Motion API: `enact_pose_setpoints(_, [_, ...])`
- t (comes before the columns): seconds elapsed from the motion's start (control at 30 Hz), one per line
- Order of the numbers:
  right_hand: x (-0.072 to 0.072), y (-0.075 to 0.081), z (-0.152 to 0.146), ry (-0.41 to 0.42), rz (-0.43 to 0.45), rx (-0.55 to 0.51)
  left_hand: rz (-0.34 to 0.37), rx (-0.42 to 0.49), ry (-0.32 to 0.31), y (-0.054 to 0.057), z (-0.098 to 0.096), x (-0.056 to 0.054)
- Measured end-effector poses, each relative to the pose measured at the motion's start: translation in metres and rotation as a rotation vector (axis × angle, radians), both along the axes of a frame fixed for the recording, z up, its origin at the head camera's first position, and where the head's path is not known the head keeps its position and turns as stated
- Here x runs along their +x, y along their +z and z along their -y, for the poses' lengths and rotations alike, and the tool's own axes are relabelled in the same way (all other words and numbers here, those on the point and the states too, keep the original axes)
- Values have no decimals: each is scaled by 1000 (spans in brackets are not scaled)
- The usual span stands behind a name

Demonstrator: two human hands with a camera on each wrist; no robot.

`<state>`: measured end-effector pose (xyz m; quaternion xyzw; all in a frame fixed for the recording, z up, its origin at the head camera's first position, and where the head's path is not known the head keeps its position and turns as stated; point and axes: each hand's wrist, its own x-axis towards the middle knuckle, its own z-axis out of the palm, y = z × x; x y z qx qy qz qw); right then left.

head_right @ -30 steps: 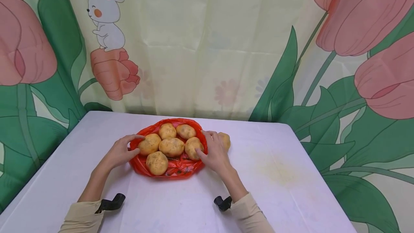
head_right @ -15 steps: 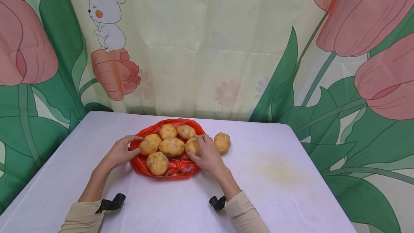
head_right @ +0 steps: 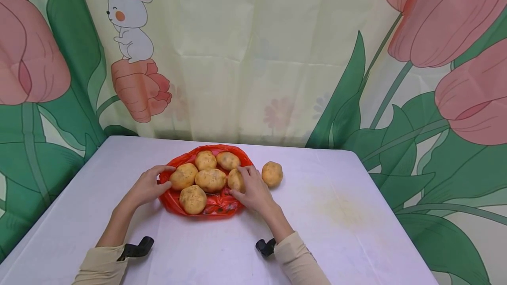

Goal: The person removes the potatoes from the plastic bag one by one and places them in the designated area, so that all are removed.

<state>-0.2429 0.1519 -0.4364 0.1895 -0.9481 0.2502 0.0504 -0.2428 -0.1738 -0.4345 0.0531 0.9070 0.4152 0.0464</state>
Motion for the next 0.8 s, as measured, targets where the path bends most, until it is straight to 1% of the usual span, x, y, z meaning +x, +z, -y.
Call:
enact_pose_setpoints(0.3, [-2,0,1,-15,57,20,-1,5,-3,-1,1,-1])
enact_pose_setpoints(0.6, [-1,-2,0,-11,46,1,19,2,3,0,0,0])
enact_pose_setpoints(0.8, [1,-1,1,-9,22,-11,8,3,0,0,0,0])
